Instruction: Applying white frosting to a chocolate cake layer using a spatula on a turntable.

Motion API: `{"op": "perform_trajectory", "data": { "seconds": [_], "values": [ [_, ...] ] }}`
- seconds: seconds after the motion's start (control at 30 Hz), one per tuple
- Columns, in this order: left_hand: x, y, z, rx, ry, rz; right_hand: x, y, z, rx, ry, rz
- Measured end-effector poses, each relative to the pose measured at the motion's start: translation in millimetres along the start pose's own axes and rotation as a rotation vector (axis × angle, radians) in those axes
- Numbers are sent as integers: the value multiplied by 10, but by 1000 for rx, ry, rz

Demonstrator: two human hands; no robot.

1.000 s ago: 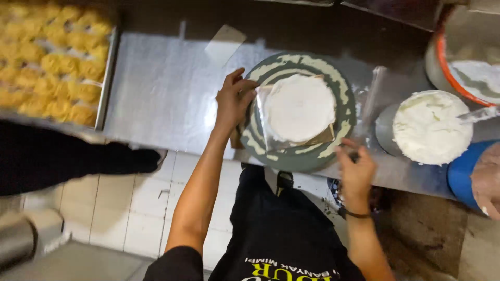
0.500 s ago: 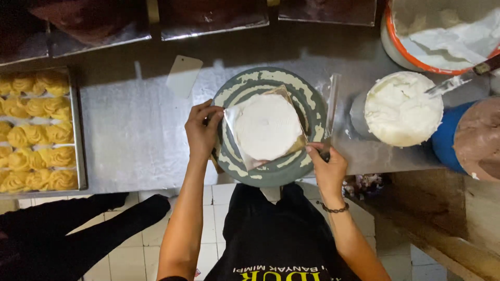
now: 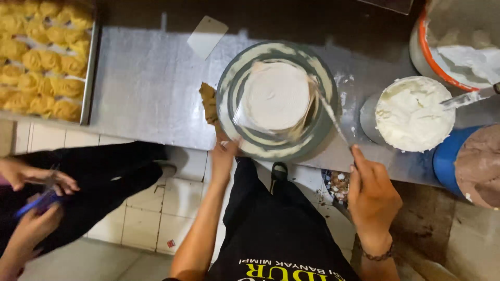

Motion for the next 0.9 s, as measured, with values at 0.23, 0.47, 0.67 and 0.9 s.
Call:
{"op": "perform_trajectory", "data": {
  "seconds": [0.23,0.47,0.67,0.9],
  "values": [
    [1342,324,-633,121,-622,167,84,-98,95,154,-135,48],
    [1188,349,-602,455,-415,191,188,-90,132,83,-56,96],
    [1188,370,-636,656,-256,168,251,-64,70,62,-82,122],
    [1601,484,-932,449,-456,270,282,-1,-10,53,-63,146]
  ]
}}
Point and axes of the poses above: each hand's wrist, its own x-axis away from the middle knuckle, its own z-axis out of the back of the hand, y = z × x, the point moved 4 cm from there along -x, towards the middle knuckle, and after that the axes turned 15 degrees about z, right-handed, at the moved point
